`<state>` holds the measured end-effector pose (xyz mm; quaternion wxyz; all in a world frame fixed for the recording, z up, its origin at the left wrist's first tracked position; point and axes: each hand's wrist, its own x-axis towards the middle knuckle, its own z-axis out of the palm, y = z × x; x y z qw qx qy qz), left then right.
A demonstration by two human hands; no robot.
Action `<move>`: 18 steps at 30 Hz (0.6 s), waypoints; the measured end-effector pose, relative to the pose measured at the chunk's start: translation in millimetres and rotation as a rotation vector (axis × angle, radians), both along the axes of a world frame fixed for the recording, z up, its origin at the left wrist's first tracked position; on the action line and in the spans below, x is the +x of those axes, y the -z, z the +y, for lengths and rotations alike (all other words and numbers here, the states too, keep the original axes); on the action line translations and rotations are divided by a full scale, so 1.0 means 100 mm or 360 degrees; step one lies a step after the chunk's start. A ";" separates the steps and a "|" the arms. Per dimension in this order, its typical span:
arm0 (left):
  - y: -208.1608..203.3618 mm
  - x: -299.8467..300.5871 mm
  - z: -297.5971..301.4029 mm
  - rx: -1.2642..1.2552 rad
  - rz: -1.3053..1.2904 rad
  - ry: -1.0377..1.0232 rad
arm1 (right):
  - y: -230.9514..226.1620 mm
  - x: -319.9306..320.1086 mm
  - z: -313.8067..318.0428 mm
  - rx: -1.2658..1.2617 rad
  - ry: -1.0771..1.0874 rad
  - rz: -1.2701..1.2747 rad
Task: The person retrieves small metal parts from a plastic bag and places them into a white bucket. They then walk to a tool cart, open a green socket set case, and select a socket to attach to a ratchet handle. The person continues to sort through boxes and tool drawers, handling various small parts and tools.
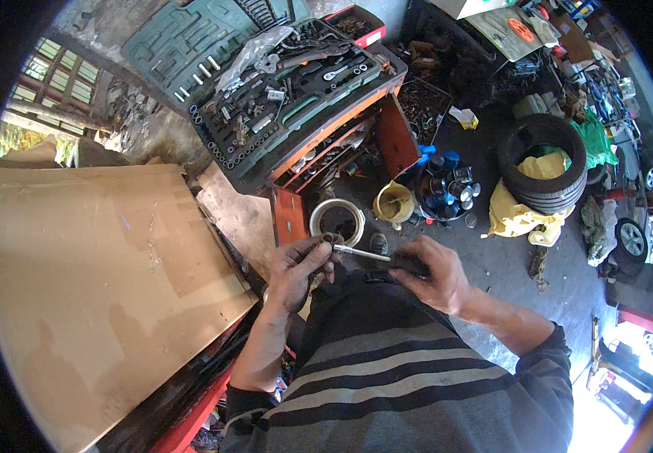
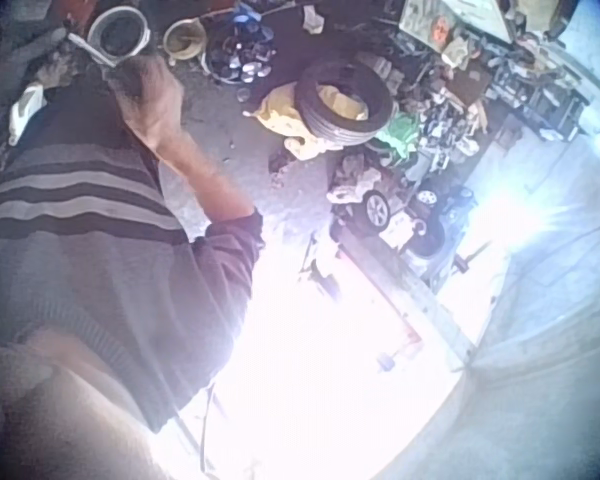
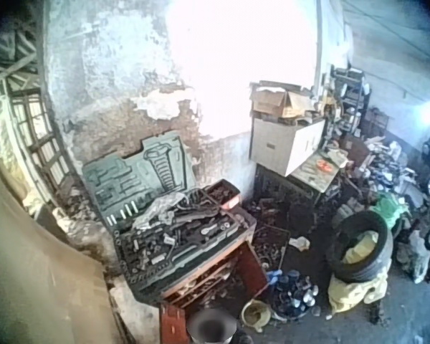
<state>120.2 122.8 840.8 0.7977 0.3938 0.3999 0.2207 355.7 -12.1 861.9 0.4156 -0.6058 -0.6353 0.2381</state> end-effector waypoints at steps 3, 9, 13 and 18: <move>0.04 -0.04 0.00 0.0002 -0.0028 0.0028 | 0.01 -0.01 -0.04 -0.0092 -0.0084 0.0006; 0.03 -0.14 0.02 0.0009 0.0039 0.0169 | -0.06 -0.05 -0.11 -0.1636 -0.0064 0.2062; 0.07 -0.14 0.04 0.0088 0.0070 0.0196 | -0.04 -0.23 -0.13 -0.1174 0.0110 0.0894; 0.21 -0.14 0.00 0.0082 0.0226 0.0199 | -0.02 -0.34 -0.19 -0.0411 -0.0020 -0.0414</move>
